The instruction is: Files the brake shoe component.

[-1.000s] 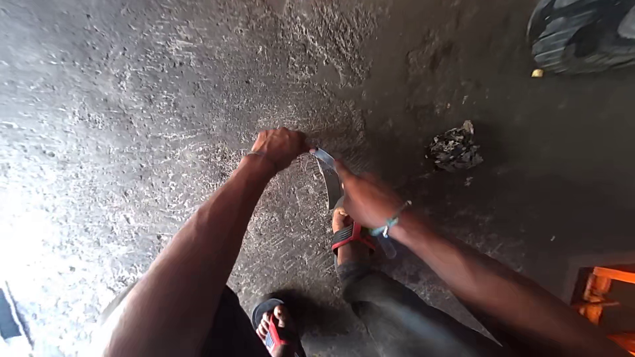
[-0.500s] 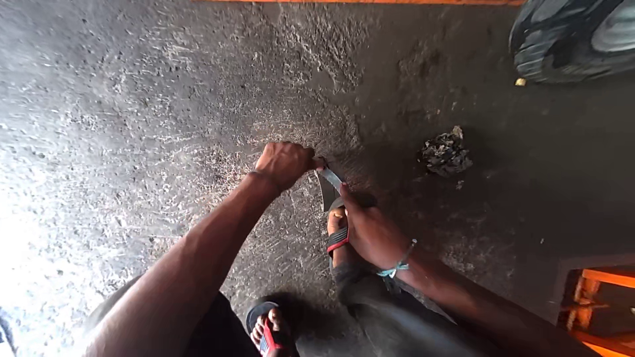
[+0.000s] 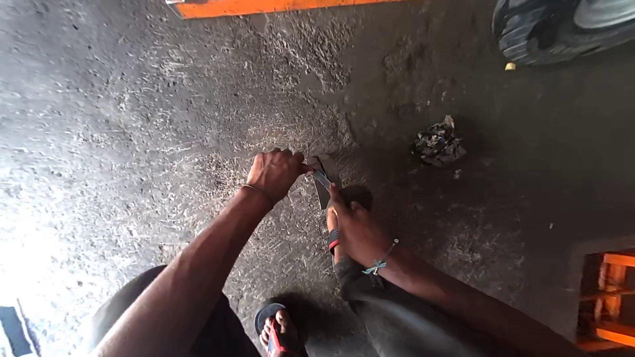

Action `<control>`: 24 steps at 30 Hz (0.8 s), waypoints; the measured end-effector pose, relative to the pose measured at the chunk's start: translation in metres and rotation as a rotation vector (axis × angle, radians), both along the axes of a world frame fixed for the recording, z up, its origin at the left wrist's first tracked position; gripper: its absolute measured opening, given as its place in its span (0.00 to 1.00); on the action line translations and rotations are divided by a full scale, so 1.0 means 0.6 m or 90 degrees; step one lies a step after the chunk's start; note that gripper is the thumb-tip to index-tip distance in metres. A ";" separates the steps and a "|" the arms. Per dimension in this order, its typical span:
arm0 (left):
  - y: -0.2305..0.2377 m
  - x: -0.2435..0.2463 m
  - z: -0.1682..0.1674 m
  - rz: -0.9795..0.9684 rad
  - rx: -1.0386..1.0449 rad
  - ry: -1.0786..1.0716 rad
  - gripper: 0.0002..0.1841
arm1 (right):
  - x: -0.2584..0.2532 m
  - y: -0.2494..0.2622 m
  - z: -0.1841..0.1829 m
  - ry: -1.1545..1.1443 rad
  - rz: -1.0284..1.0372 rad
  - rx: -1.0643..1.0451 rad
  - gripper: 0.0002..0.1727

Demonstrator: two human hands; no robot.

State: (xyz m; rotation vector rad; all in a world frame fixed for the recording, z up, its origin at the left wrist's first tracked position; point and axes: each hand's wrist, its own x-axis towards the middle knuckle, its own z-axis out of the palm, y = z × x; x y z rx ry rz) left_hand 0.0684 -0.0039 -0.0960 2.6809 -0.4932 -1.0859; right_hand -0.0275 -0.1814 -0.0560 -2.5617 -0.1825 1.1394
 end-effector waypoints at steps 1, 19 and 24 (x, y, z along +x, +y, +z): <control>0.000 0.008 -0.002 0.007 0.003 0.002 0.25 | 0.014 0.004 0.000 0.026 0.009 -0.019 0.44; 0.007 0.020 -0.007 0.062 0.025 0.009 0.25 | 0.059 0.024 0.009 0.097 0.006 -0.055 0.44; 0.007 -0.022 -0.009 0.071 -0.012 -0.022 0.25 | 0.010 0.010 0.010 0.002 0.022 -0.033 0.44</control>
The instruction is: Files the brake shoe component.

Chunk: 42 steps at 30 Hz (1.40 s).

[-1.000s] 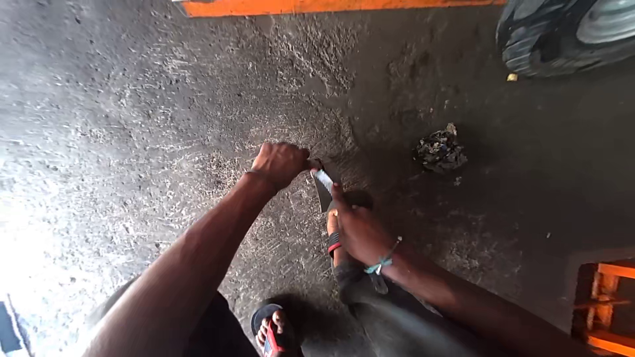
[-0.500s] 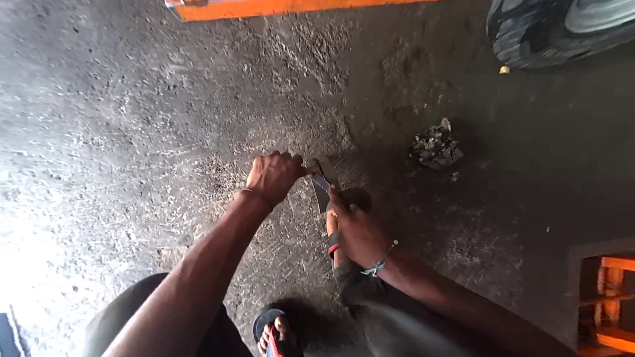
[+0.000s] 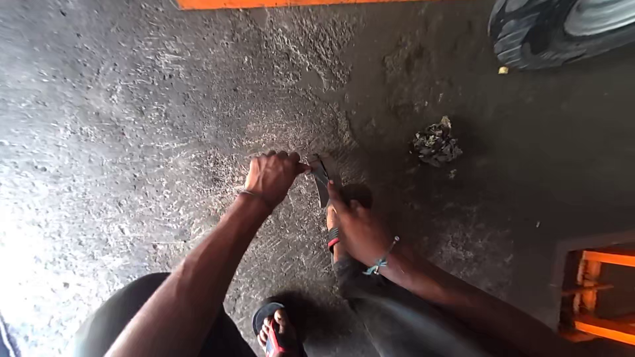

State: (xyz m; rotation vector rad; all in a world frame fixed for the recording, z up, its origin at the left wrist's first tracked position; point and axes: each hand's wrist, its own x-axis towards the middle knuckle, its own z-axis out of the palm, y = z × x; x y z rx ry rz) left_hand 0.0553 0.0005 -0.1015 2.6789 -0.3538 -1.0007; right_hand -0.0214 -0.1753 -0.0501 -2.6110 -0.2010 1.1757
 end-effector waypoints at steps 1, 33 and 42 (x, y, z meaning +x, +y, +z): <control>0.002 0.002 0.001 0.000 0.005 0.000 0.25 | 0.009 0.003 0.000 0.023 0.010 -0.016 0.45; 0.023 0.012 -0.006 -0.020 0.009 -0.006 0.24 | 0.026 0.016 -0.001 0.069 0.051 -0.058 0.40; 0.004 0.025 0.005 -0.037 -0.004 -0.038 0.23 | -0.005 -0.004 -0.031 -0.069 -0.038 0.002 0.39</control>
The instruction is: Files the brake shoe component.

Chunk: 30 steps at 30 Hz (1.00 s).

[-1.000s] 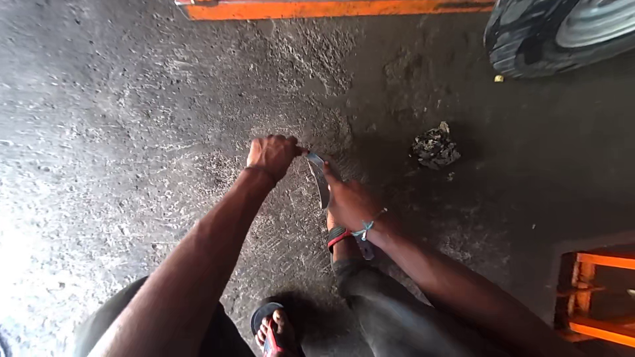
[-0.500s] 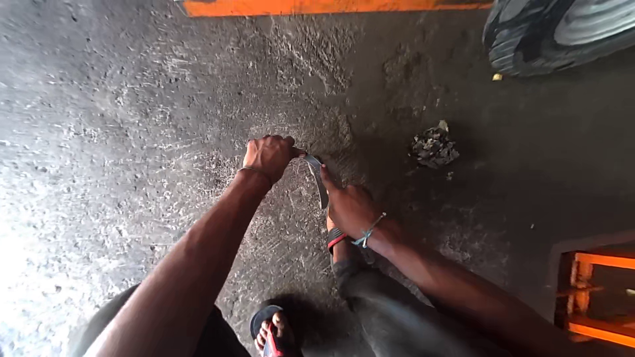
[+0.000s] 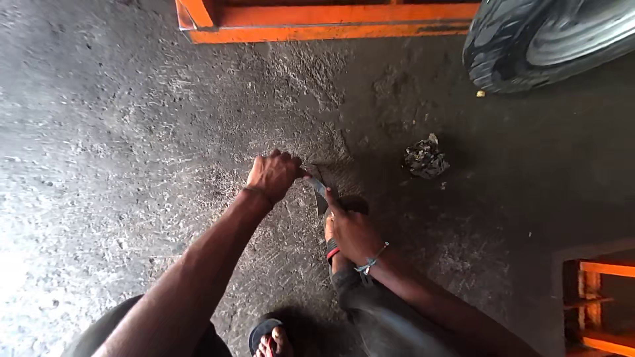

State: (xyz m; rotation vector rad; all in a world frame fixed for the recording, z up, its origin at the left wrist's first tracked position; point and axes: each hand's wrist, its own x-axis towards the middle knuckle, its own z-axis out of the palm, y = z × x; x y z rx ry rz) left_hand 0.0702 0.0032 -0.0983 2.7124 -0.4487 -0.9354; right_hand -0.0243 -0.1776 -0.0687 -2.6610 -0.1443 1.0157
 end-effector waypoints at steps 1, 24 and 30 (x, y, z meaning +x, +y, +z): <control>-0.006 0.013 0.002 -0.010 0.013 0.008 0.23 | 0.012 0.007 0.002 0.052 -0.023 -0.014 0.40; -0.002 -0.022 -0.002 0.043 -0.010 -0.006 0.22 | -0.005 -0.003 0.007 0.059 0.015 0.015 0.46; -0.010 -0.023 -0.001 0.021 -0.004 0.020 0.22 | -0.022 -0.006 0.013 0.030 -0.018 0.027 0.45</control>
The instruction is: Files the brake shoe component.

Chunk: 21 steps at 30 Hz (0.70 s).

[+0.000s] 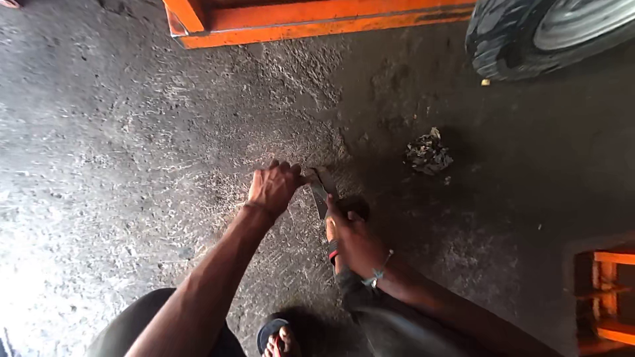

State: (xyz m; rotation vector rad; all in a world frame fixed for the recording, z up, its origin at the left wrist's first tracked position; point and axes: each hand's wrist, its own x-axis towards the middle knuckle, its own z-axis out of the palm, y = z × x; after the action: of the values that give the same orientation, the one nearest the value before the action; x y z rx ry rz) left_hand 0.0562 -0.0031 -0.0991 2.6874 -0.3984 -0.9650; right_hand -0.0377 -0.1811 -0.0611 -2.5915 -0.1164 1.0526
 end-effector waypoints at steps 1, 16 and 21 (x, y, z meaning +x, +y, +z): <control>0.002 -0.009 0.002 0.006 -0.010 -0.005 0.21 | -0.003 -0.004 0.002 -0.010 -0.008 0.013 0.45; -0.023 0.034 0.005 -0.065 0.036 -0.010 0.21 | -0.003 0.002 -0.022 -0.012 -0.050 -0.001 0.42; -0.026 0.055 0.015 -0.093 0.056 0.005 0.20 | 0.017 0.014 -0.025 0.038 -0.094 -0.017 0.39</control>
State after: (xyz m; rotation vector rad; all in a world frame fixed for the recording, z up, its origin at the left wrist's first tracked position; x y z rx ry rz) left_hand 0.0894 -0.0189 -0.0904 2.7629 -0.5695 -1.0561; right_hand -0.0274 -0.1730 -0.0763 -2.5452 0.1020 1.0829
